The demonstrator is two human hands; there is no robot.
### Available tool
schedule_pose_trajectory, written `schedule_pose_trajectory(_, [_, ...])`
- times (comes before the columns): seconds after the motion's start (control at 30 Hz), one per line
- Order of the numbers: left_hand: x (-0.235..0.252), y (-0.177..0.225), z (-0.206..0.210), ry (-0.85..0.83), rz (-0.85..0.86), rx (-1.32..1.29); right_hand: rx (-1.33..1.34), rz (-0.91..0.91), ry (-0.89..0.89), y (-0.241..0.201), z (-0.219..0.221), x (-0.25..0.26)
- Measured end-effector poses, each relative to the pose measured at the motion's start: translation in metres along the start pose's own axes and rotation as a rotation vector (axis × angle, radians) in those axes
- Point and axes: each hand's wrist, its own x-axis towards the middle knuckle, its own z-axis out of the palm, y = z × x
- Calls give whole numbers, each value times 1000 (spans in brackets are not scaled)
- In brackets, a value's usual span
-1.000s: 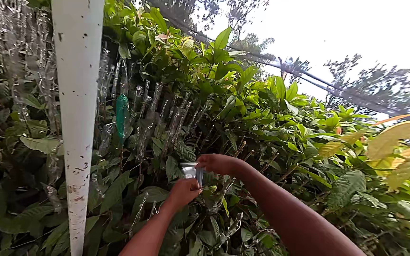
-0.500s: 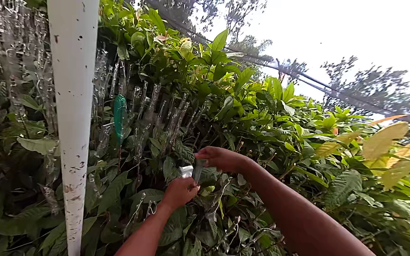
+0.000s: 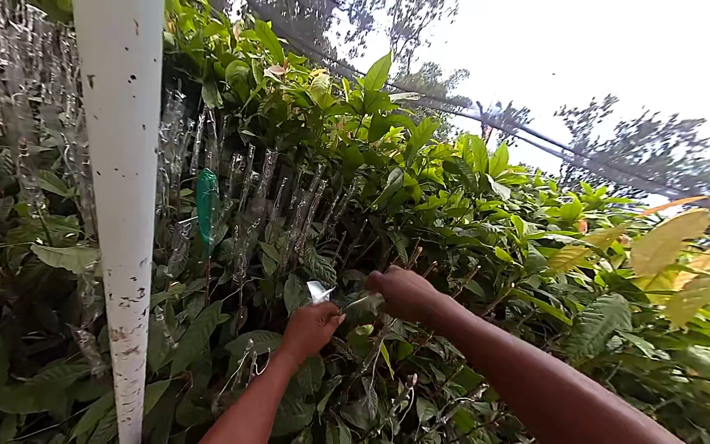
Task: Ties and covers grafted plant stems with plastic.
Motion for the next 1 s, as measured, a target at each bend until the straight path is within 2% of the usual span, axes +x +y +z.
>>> schedule_pose_trajectory(0.03, [0, 1, -3, 26, -19, -21, -15, -46, 10, -14, 7, -10])
schedule_pose_trajectory(0.1, [1, 5, 0, 59, -1, -15, 213, -196, 54, -36, 3, -21])
schedule_pose_trajectory(0.17, [-1, 10, 7, -8, 41, 22, 370, -195, 10, -21, -8, -8])
schedule_pose_trajectory(0.23, [-1, 13, 2, 3, 46, -29, 142, -104, 7, 2, -1, 2])
schedule_pose_trajectory(0.3, [0, 13, -9, 75, -2, -110, 11, -73, 47, -14, 10, -13])
schedule_pose_trajectory(0.4, [4, 19, -6, 102, 1, -132, 291, -198, 85, -41, -3, -27])
schedule_pose_trajectory(0.47, [6, 23, 4, 44, 41, -65, 404, -210, -1, -25, -17, -11])
schedule_pose_trajectory(0.53, [5, 27, 2, 7, 27, -39, 245, -127, -26, -1, -10, 5])
schedule_pose_trajectory(0.57, [6, 29, -2, 5, 0, -38, 138, -81, 1, 3, -2, 8])
schedule_pose_trajectory(0.63, [8, 29, -7, 42, -47, -50, 93, -14, 58, -4, 12, 3])
schedule_pose_trajectory(0.7, [9, 28, -10, 109, -77, -96, 190, -22, 57, -6, 19, -7])
schedule_pose_trajectory(0.77, [12, 28, -12, 178, -109, -177, 291, -111, 21, -11, 14, -25])
schedule_pose_trajectory(0.83, [11, 28, -14, 189, -130, -223, 546, -237, 18, -18, 9, -40])
schedule_pose_trajectory(0.9, [10, 28, -8, 137, -85, -172, 843, -262, 94, -20, 3, -41])
schedule_pose_trajectory(0.93, [10, 29, -4, 99, -41, -129, 825, -223, 131, -14, -4, -38])
schedule_pose_trajectory(1.0, [7, 33, -2, 65, 16, -83, 372, -87, 167, -1, -14, -32])
